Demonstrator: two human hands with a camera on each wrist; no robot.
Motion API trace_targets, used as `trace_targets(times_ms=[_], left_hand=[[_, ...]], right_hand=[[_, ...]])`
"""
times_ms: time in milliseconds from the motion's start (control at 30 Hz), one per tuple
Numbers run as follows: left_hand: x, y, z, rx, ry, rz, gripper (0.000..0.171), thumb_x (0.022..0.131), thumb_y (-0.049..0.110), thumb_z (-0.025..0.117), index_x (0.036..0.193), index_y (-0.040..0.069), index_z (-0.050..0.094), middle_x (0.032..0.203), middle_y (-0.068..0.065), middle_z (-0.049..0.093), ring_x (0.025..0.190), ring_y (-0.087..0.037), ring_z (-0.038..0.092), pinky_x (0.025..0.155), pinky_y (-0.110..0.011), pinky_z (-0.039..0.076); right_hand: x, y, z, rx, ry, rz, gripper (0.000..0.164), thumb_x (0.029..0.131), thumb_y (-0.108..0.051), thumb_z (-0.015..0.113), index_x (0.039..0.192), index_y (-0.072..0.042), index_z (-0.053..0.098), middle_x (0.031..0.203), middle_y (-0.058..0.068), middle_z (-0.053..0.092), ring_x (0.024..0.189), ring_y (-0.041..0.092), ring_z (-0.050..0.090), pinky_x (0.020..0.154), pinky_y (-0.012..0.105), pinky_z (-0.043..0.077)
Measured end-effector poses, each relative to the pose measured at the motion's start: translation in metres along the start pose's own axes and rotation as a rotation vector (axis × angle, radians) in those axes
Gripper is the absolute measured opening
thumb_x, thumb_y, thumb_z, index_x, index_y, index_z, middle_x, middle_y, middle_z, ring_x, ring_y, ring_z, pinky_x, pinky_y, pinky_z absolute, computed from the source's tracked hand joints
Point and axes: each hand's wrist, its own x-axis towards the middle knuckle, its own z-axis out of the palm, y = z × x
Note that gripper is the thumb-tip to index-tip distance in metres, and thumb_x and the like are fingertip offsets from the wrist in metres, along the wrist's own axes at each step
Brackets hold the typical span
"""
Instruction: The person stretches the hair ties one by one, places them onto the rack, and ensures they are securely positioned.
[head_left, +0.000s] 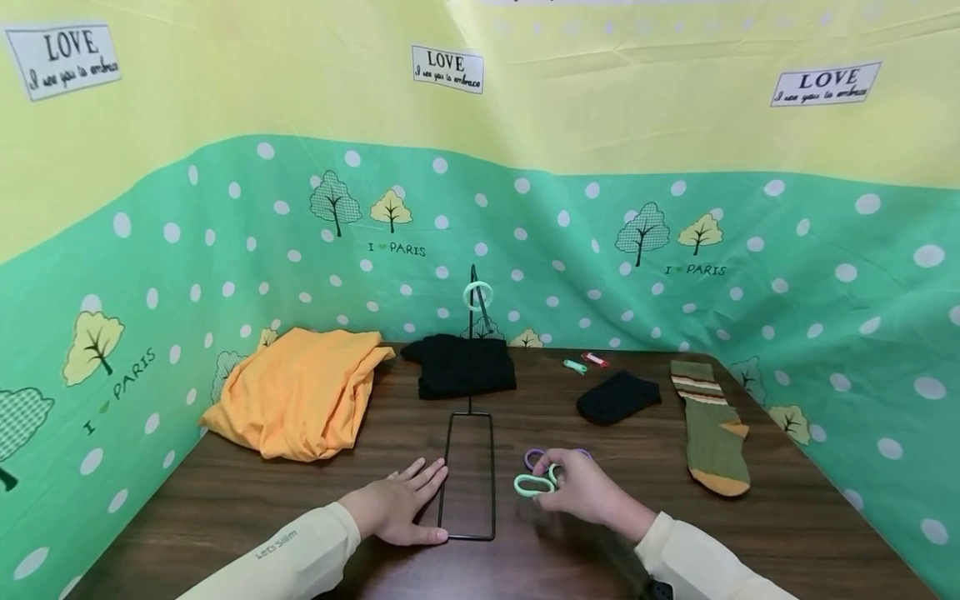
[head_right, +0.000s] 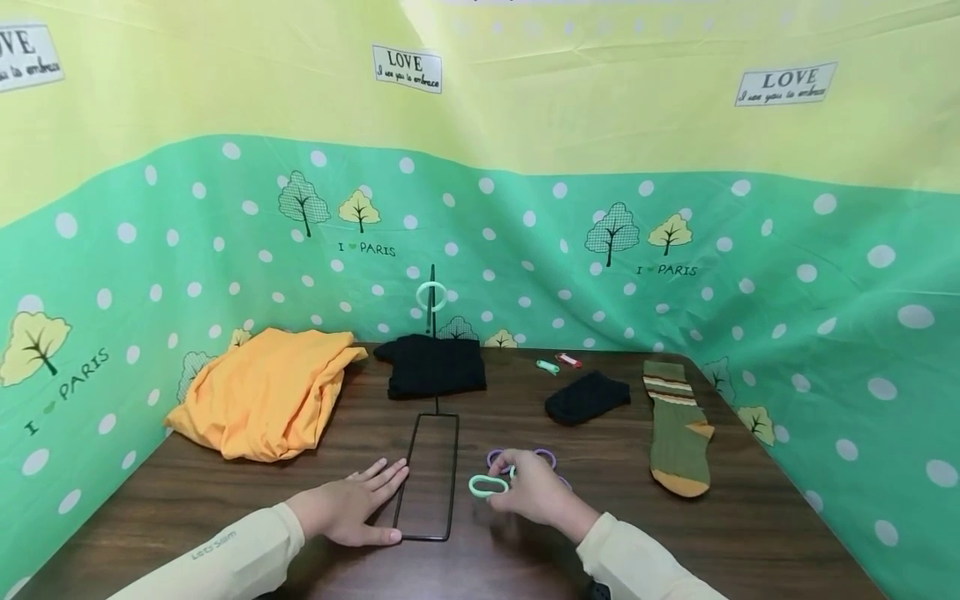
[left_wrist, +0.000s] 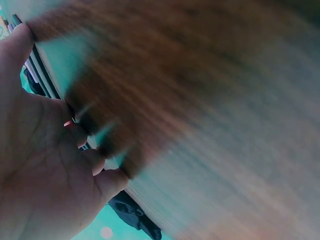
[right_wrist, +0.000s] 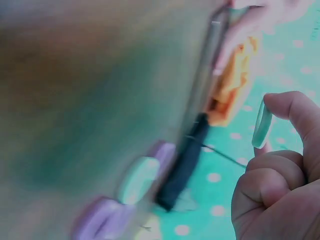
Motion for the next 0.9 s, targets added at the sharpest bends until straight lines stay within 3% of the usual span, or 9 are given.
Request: trace_targets(times_ms=[267,367,500,633,700,767,900], left_hand=[[-0.002,-0.003,0.004,-0.008,0.003,-0.003,0.089,0.082,0.073,0.038,0.149,0.018,0.018,0.157,0.002,0.011,0.144,-0.025,0.012,0.109,-0.05,0.028],[-0.002,-0.003,0.004,-0.005,0.002,-0.002,0.089,0.082,0.073,0.038,0.149,0.018,0.017,0.157,0.003,0.011,0.144,-0.026,0.012,0.109,-0.049,0.028],[-0.001,-0.003,0.004,-0.002,-0.002,-0.002,0.089,0.082,0.073,0.038,0.149,0.019,0.017,0.157,0.003,0.011,0.144,-0.025,0.013,0.109,-0.049,0.028],[-0.001,-0.002,0.003,0.001,-0.006,-0.005,0.089,0.082,0.073,0.038,0.15,0.02,0.017,0.157,0.004,0.01,0.144,-0.025,0.012,0.109,-0.048,0.027],[0.0,-0.001,0.001,0.0,-0.006,-0.003,0.089,0.082,0.073,0.038,0.15,0.02,0.016,0.157,0.004,0.01,0.144,-0.025,0.012,0.11,-0.048,0.027],[0.0,0.0,0.0,0.003,0.0,0.002,0.089,0.083,0.073,0.038,0.15,0.019,0.016,0.157,0.004,0.01,0.144,-0.025,0.012,0.109,-0.048,0.027],[0.0,0.0,-0.002,0.004,0.004,0.003,0.089,0.083,0.073,0.038,0.15,0.018,0.017,0.157,0.003,0.011,0.144,-0.025,0.013,0.109,-0.048,0.028]], right_hand=[[-0.002,-0.07,-0.034,-0.016,0.169,-0.079,0.028,0.074,-0.011,0.076,0.097,-0.01,0.06,0.051,-0.006,0.036,0.042,0.002,0.029,0.039,0.02,0.028],[-0.004,-0.097,-0.046,-0.061,0.317,-0.234,0.03,0.072,-0.01,0.077,0.096,-0.014,0.06,0.048,-0.009,0.03,0.041,0.0,0.025,0.04,0.02,0.027],[-0.004,-0.128,-0.054,-0.147,0.555,-0.565,0.032,0.068,-0.006,0.076,0.095,-0.013,0.06,0.046,-0.01,0.024,0.042,-0.004,0.019,0.04,0.016,0.023],[0.009,-0.152,-0.057,-0.242,0.687,-0.781,0.03,0.069,-0.007,0.073,0.096,-0.008,0.06,0.045,-0.008,0.022,0.04,-0.002,0.017,0.039,0.013,0.019],[0.021,-0.158,-0.06,-0.285,0.72,-0.803,0.03,0.07,-0.008,0.073,0.097,-0.007,0.06,0.045,-0.008,0.023,0.038,0.0,0.017,0.037,0.014,0.017],[0.034,-0.159,-0.062,-0.314,0.729,-0.775,0.031,0.071,-0.01,0.073,0.099,-0.006,0.059,0.045,-0.008,0.022,0.037,0.0,0.017,0.036,0.015,0.017],[0.063,-0.154,-0.068,-0.351,0.697,-0.601,0.037,0.076,-0.018,0.073,0.107,-0.007,0.056,0.046,-0.007,0.023,0.036,0.003,0.017,0.035,0.019,0.018]])
